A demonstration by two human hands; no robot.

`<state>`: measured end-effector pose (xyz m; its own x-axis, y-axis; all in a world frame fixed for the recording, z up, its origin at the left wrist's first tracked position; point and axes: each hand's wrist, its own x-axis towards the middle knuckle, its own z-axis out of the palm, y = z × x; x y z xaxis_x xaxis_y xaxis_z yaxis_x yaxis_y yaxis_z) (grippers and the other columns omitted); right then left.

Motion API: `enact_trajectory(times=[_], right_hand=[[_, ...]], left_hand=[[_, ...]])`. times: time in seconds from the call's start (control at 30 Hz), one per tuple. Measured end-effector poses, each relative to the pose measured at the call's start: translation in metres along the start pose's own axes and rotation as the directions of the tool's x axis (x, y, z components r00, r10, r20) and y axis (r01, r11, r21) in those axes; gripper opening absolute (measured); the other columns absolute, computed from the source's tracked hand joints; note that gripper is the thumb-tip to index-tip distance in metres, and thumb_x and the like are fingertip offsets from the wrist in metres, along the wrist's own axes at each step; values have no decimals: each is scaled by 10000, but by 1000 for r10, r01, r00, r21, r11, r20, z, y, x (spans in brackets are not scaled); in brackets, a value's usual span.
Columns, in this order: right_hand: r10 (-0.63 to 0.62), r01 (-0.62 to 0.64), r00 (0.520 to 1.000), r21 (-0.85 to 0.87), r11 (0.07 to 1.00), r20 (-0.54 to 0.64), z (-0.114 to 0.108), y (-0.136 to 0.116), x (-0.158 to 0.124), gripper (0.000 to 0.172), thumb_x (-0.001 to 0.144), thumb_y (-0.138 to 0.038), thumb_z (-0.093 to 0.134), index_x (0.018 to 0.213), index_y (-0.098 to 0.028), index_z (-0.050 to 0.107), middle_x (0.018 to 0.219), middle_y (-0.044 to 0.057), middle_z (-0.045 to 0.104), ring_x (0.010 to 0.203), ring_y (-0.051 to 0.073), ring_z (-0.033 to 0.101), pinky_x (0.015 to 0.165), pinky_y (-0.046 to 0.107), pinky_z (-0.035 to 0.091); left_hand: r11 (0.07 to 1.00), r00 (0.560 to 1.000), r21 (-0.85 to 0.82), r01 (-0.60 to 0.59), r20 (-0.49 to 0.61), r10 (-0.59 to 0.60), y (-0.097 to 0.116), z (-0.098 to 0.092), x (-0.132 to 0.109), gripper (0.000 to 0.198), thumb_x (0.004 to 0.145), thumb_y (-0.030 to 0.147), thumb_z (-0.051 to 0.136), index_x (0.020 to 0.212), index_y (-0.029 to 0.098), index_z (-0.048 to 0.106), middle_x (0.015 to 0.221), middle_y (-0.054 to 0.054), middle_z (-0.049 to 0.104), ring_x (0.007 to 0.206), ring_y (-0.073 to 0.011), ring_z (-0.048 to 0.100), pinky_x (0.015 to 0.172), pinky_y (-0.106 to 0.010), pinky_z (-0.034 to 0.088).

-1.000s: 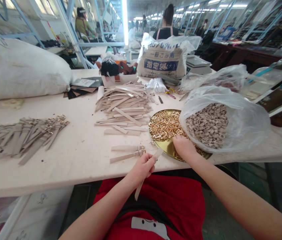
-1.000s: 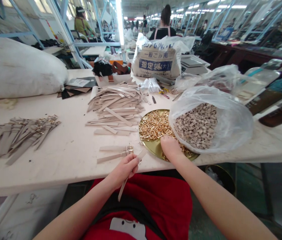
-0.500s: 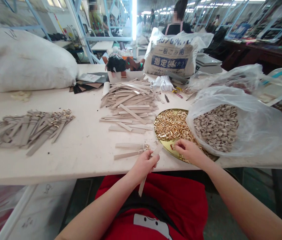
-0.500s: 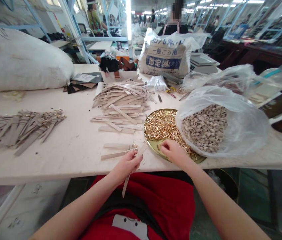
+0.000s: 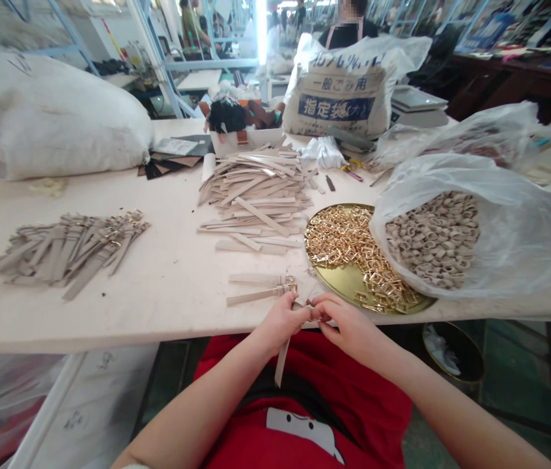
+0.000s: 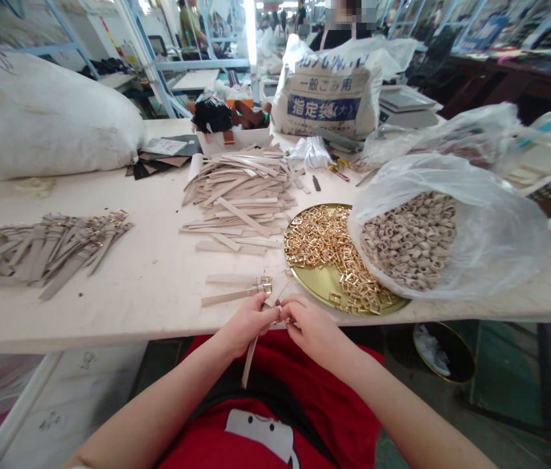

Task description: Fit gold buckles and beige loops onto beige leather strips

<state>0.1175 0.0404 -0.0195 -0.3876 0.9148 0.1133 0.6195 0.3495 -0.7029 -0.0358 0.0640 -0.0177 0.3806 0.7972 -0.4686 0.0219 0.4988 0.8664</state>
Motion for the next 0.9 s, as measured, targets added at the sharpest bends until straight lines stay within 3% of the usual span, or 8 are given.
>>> enact_trajectory(times=[0.17, 0.33, 0.4, 0.5, 0.57, 0.63, 0.73, 0.9], right_hand=[[18, -19, 996, 14, 1000, 85, -3, -3, -6, 131, 801, -120, 436, 789, -201, 539, 891, 48, 596, 834, 170, 543, 761, 320, 429], [202, -240, 963, 233, 942, 176, 7, 1, -11, 139, 714, -97, 471, 797, -204, 501, 722, -11, 571, 659, 138, 525, 630, 281, 417], [275, -320, 947, 414, 852, 167, 11, -1, -11, 130, 704, -123, 484, 803, -204, 469, 712, -22, 562, 640, 127, 517, 617, 276, 411], [355, -411, 907, 670, 618, 228, 11, -9, -9, 191, 691, -163, 520, 855, -204, 430, 725, -23, 575, 655, 117, 526, 638, 279, 413], [358, -453, 883, 757, 471, 305, 9, -14, -9, 290, 674, -178, 565, 927, -200, 423, 720, -25, 582, 648, 110, 525, 648, 280, 414], [350, -461, 875, 793, 397, 334, 9, -16, -11, 402, 657, -196, 615, 1006, -200, 416, 708, -33, 580, 632, 105, 524, 646, 280, 415], [355, -412, 895, 803, 430, 269, 14, -12, -15, 416, 678, -278, 638, 1029, -212, 424, 714, -29, 588, 672, 128, 556, 656, 295, 429], [342, -352, 926, 686, 637, 157, 18, -1, -17, 267, 723, -336, 617, 929, -201, 514, 777, -5, 595, 710, 139, 546, 673, 296, 419]], left_hand=[[999, 1000, 41, -25, 17, 25, 2, -2, -5, 186, 683, 210, 560, 852, 159, 500, 557, 76, 426, 425, -35, 297, 406, -168, 223], [952, 985, 265, -153, -36, 169, -2, -4, -7, 174, 669, 152, 548, 842, 148, 528, 712, 20, 549, 632, -93, 472, 585, -195, 376], [912, 973, 353, -209, -20, 231, -3, -6, -8, 181, 681, 170, 546, 860, 149, 536, 762, 4, 577, 700, -121, 502, 639, -218, 393], [846, 953, 459, -270, 4, 301, -2, -6, -12, 183, 720, 213, 525, 895, 158, 534, 794, -9, 596, 726, -143, 518, 663, -242, 396], [801, 940, 518, -300, 16, 342, -1, -6, -14, 177, 740, 212, 506, 907, 163, 532, 811, -18, 600, 747, -153, 526, 684, -255, 391], [779, 934, 545, -310, 22, 356, 0, -6, -15, 175, 750, 208, 496, 916, 165, 531, 822, -26, 602, 757, -158, 529, 696, -262, 387], [791, 941, 536, -296, 20, 338, -1, -5, -13, 181, 747, 220, 505, 917, 164, 533, 801, -20, 598, 738, -155, 524, 686, -258, 388], [901, 967, 356, -247, 37, 251, -2, -4, -11, 202, 733, 218, 517, 924, 151, 530, 830, -15, 596, 746, -139, 520, 676, -232, 399]])
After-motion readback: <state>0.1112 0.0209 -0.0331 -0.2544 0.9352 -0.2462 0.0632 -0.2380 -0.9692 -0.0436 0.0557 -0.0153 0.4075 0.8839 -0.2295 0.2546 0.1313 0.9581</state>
